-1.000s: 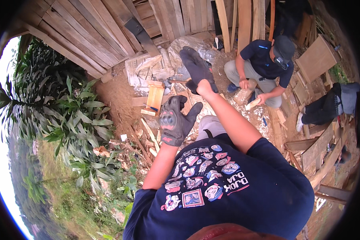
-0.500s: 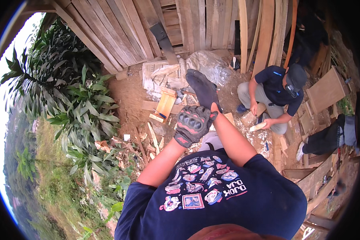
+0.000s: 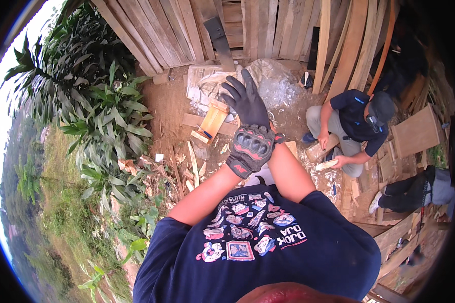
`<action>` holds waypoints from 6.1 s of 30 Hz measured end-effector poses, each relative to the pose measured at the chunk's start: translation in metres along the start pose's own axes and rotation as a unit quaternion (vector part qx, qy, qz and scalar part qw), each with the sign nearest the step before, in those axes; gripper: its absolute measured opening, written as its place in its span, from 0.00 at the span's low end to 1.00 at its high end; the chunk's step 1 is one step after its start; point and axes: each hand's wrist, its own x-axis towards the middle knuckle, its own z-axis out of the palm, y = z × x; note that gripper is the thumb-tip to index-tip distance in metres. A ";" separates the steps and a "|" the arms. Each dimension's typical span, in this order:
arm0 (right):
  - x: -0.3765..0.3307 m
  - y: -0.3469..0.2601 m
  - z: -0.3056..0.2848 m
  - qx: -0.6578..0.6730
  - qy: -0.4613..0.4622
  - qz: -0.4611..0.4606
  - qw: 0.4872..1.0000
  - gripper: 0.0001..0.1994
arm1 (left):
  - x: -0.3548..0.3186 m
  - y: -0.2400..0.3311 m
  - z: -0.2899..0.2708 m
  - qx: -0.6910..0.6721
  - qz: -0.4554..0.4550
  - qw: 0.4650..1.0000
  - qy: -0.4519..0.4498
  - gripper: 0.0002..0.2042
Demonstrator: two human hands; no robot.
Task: The person puts on gloves and sits on the ground to assemble a small wooden box. They use a hammer and a nail set to drive nails into the wooden pieces, securing the structure together.
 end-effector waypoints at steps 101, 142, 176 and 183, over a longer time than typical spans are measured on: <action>-0.146 0.116 -0.060 -0.604 -0.437 0.177 0.642 0.17 | -0.172 0.006 -0.091 -0.212 -0.330 0.914 -0.099 0.13; -0.174 0.068 -0.110 -0.270 -0.378 0.139 0.874 0.16 | -0.129 0.005 -0.005 -0.375 -0.087 0.918 -0.094 0.13; -0.156 0.027 -0.106 -0.709 -0.402 0.093 0.572 0.26 | -0.122 0.030 -0.030 -0.410 -0.197 0.887 -0.080 0.17; -0.170 0.054 -0.155 -0.778 -0.396 0.190 0.450 0.30 | -0.151 0.022 -0.010 -0.374 -0.109 0.912 -0.127 0.19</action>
